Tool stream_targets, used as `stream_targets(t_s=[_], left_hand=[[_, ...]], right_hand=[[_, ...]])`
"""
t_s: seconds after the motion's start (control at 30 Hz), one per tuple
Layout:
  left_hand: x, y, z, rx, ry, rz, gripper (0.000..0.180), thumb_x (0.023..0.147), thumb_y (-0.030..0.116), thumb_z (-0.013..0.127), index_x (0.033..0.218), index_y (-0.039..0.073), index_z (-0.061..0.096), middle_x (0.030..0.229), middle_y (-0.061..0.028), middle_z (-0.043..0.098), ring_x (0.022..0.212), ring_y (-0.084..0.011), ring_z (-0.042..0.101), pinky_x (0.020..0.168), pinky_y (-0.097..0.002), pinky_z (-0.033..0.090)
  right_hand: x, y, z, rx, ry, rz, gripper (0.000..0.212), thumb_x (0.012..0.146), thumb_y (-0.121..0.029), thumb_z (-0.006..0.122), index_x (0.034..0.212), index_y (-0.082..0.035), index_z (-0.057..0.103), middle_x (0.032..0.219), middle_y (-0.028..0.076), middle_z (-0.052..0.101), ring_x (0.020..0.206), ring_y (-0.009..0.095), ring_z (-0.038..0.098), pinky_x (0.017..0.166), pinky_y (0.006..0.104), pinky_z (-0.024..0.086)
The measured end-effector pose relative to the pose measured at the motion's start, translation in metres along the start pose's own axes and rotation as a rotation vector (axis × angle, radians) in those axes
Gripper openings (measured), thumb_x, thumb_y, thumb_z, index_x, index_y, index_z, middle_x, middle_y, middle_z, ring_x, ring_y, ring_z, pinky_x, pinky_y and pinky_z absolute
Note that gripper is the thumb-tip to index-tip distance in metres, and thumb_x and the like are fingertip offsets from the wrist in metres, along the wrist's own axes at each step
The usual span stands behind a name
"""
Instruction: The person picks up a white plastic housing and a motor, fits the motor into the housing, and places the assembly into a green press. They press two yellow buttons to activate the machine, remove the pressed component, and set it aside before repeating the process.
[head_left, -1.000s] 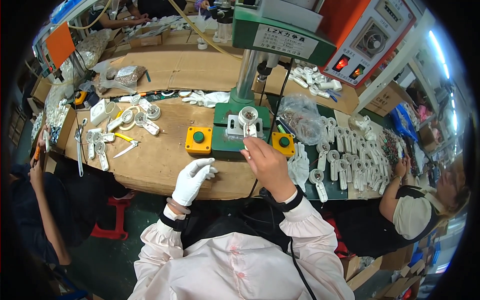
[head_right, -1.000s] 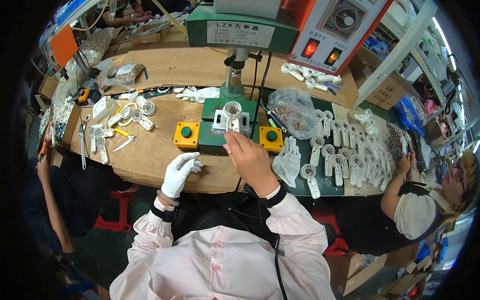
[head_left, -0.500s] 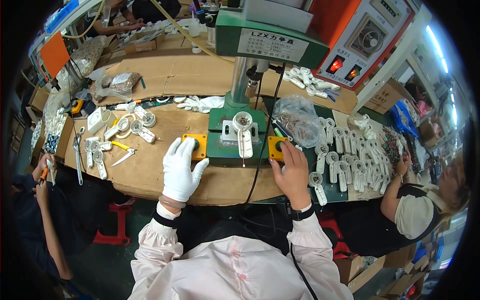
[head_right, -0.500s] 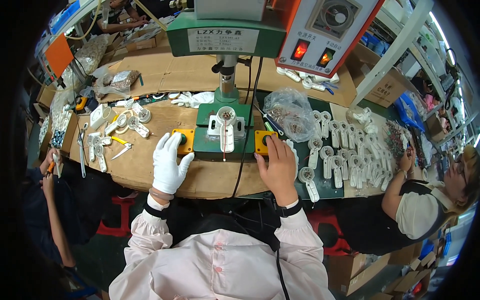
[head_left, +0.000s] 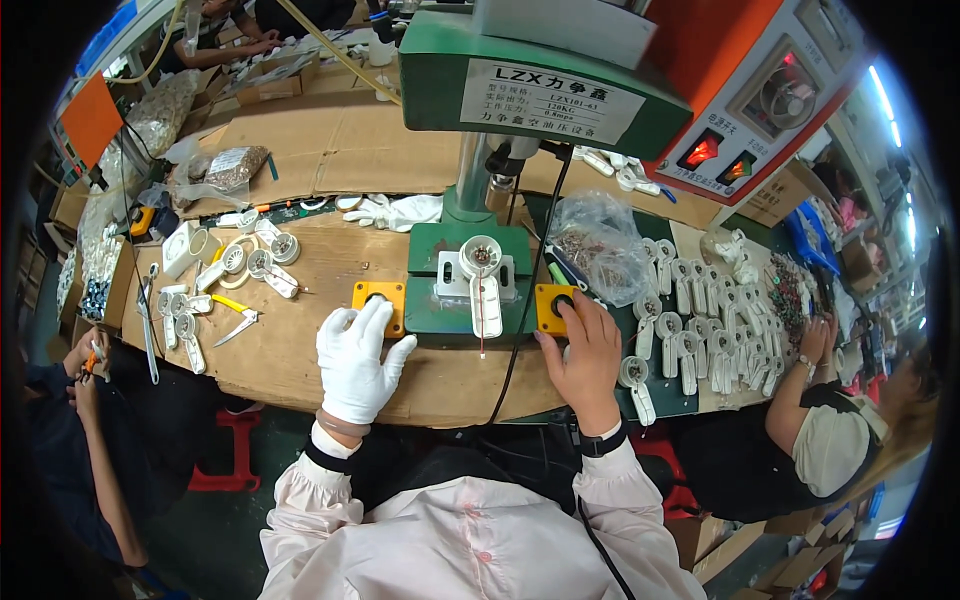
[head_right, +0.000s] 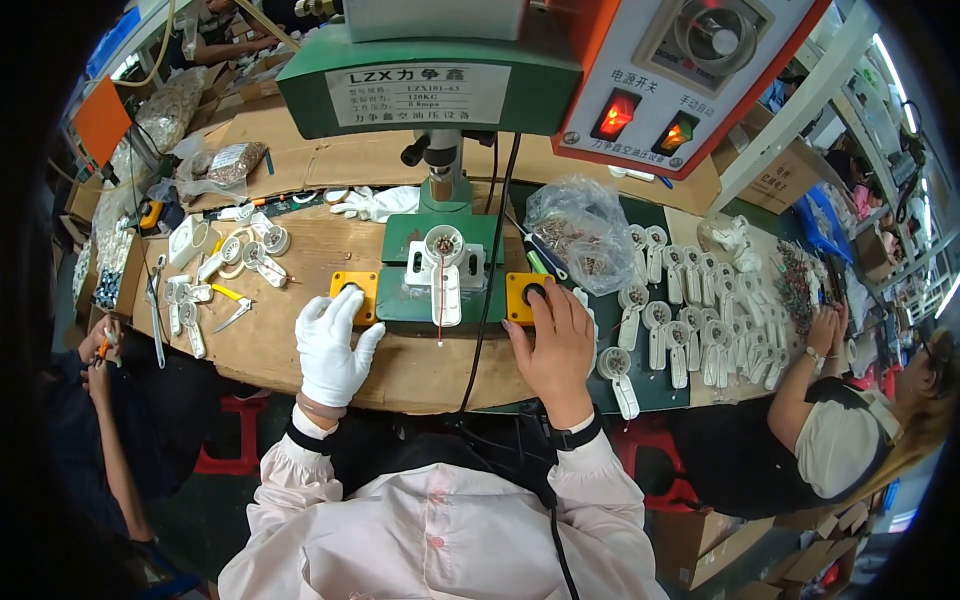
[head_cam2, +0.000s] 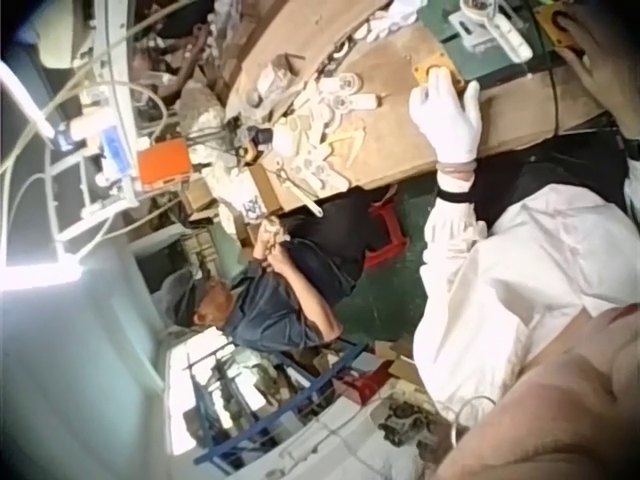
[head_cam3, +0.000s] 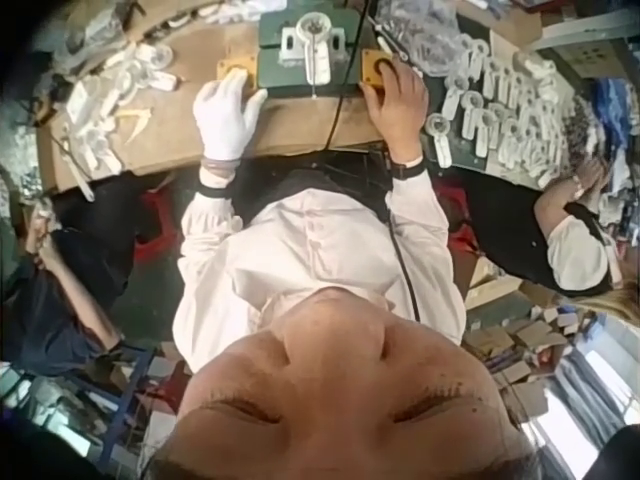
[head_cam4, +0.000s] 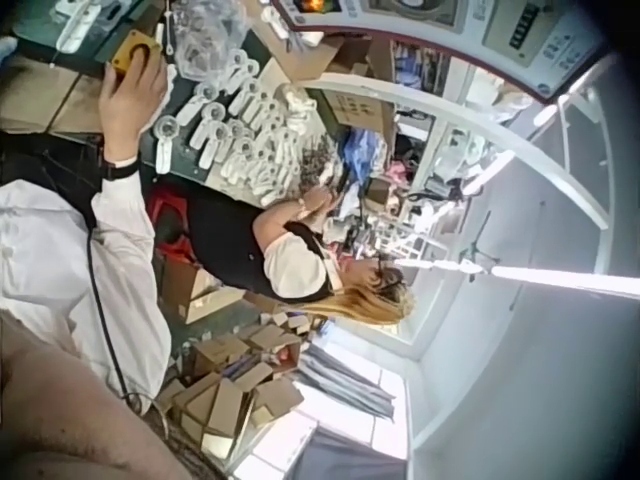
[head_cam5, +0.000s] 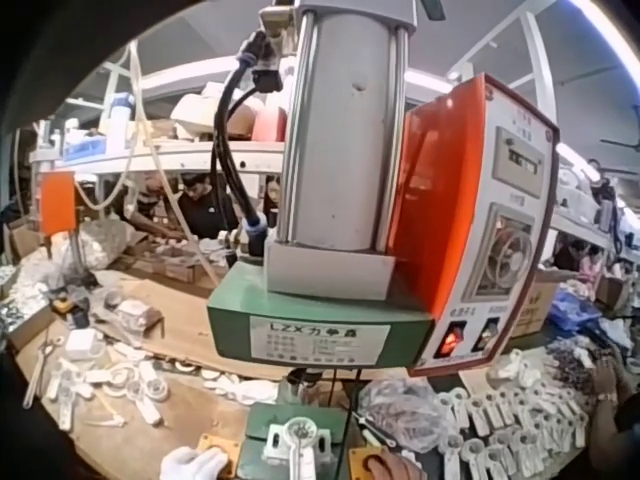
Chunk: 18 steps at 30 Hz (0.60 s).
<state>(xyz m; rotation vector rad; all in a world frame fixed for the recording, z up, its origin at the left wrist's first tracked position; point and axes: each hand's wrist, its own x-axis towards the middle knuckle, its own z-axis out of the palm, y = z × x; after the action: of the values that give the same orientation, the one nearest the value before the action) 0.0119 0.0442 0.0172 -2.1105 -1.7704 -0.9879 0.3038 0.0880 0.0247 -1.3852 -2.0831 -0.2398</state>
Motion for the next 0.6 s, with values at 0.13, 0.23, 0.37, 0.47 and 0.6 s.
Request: stream_targets(t_s=[0.13, 0.23, 0.37, 0.47, 0.6], left_hand=[[-0.004, 0.002, -0.004, -0.096, -0.008, -0.041, 0.058, 0.079, 0.022, 0.074, 0.130, 0.004, 0.051, 0.127, -0.0132, 0.058, 0.118, -0.0374, 0.049, 0.102, -0.0454, 0.037], [-0.018, -0.004, -0.002, -0.137, 0.049, -0.073, 0.060, 0.082, 0.020, 0.071, 0.134, 0.002, 0.046, 0.134, -0.0157, 0.052, 0.123, -0.0382, 0.045, 0.106, -0.0460, 0.033], [-0.032, -0.012, 0.006, -0.144, 0.168, -0.135, 0.063, 0.086, 0.020, 0.068, 0.139, 0.000, 0.039, 0.142, -0.0187, 0.044, 0.130, -0.0391, 0.040, 0.110, -0.0468, 0.030], [-0.034, -0.013, 0.008, -0.118, 0.174, -0.197, 0.064, 0.088, 0.021, 0.066, 0.141, 0.000, 0.036, 0.145, -0.0194, 0.040, 0.133, -0.0391, 0.037, 0.111, -0.0470, 0.029], [-0.035, -0.013, 0.009, -0.090, 0.148, -0.180, 0.068, 0.083, 0.020, 0.071, 0.140, 0.001, 0.037, 0.142, -0.0210, 0.042, 0.131, -0.0411, 0.037, 0.109, -0.0478, 0.030]], right_hand=[[-0.007, -0.004, -0.007, 0.021, 0.010, 0.031, 0.049, 0.079, -0.023, 0.072, 0.122, -0.003, 0.057, 0.131, 0.018, 0.052, 0.116, 0.038, 0.050, 0.098, 0.0458, 0.039], [-0.026, -0.003, -0.008, 0.093, 0.028, 0.052, 0.049, 0.080, -0.019, 0.071, 0.123, -0.002, 0.056, 0.133, 0.020, 0.050, 0.117, 0.039, 0.049, 0.099, 0.0457, 0.039], [-0.065, -0.001, -0.003, 0.217, 0.054, 0.085, 0.046, 0.080, -0.013, 0.068, 0.123, 0.000, 0.055, 0.133, 0.022, 0.048, 0.117, 0.040, 0.049, 0.099, 0.0454, 0.039], [-0.073, 0.001, 0.005, 0.256, 0.062, 0.105, 0.044, 0.080, -0.010, 0.066, 0.122, 0.001, 0.055, 0.131, 0.022, 0.050, 0.116, 0.040, 0.049, 0.098, 0.0451, 0.039], [-0.073, 0.000, 0.009, 0.208, 0.087, 0.069, 0.046, 0.078, -0.011, 0.069, 0.120, -0.001, 0.055, 0.127, 0.020, 0.053, 0.112, 0.038, 0.052, 0.095, 0.0441, 0.042]])
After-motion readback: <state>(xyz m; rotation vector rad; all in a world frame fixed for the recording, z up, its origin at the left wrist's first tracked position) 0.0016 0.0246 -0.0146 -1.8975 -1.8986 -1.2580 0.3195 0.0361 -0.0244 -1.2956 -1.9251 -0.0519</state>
